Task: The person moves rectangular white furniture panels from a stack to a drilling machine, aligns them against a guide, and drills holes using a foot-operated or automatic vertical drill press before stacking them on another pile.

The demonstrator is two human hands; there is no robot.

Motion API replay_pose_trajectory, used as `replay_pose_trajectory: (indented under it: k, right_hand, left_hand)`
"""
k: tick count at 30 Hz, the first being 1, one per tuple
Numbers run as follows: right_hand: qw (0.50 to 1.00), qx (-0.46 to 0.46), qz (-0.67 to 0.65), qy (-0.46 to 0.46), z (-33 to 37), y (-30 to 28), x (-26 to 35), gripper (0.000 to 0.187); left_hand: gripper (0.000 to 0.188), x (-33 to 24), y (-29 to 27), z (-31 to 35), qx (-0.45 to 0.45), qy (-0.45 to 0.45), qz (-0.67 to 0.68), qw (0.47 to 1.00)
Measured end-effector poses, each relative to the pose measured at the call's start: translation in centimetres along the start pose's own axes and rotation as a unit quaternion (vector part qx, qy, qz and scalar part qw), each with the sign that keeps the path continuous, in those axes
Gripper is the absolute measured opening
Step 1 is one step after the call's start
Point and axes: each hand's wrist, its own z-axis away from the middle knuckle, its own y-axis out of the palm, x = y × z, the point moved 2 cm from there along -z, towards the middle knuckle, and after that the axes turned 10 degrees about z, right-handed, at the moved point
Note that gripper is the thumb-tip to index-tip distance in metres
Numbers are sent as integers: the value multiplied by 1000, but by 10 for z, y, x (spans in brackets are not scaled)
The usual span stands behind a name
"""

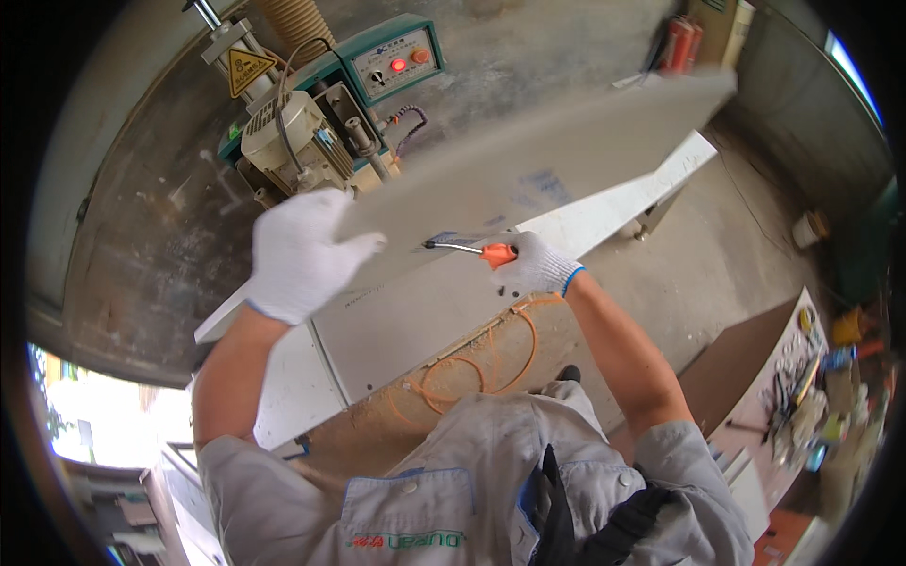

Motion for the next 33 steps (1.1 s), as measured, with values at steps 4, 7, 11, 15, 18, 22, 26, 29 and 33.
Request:
replay_pose_trajectory:
  k: [4, 7, 11, 15, 18, 22, 26, 29, 33]
  right_hand:
    - [994, -28, 95, -44, -17, -45, -57, 51]
    - [987, 7, 159, -29, -39, -57, -91, 54]
    - [984, -14, 177, -16, -66, -58, -123, 57]
    - [978, -12, 196, -74, -77, -54, -143, 42]
    - [968, -62, 184, -157, -69, -47, -181, 33]
    - [979, 21, 150, -139, -13, -49, -214, 27]
    - [960, 246, 128, 27, 66, -76, -177, 31]
    - [956, 221, 18, 192, 100, -91, -207, 28]
    - [947, 63, -64, 308, 78, -90, -219, 21]
  left_hand:
    - [35, -9, 85, -24, 3, 89, -137, 987]
    - [34, 0, 136, -34, 38, 86, -169, 981]
    - [32, 16, 188, -35, 56, 73, -182, 979]
    - [25, 23, 233, -21, 42, 59, -169, 983]
    - [18, 9, 256, 0, 49, 44, -138, 988]
    - [13, -33, 279, 30, 64, -3, -93, 994]
    - [30, -56, 325, 36, 64, -30, -4, 997]
    - [33, -61, 383, 38, 54, -28, -29, 998]
    - [38, -58, 447, 43, 93, -36, -38, 994]
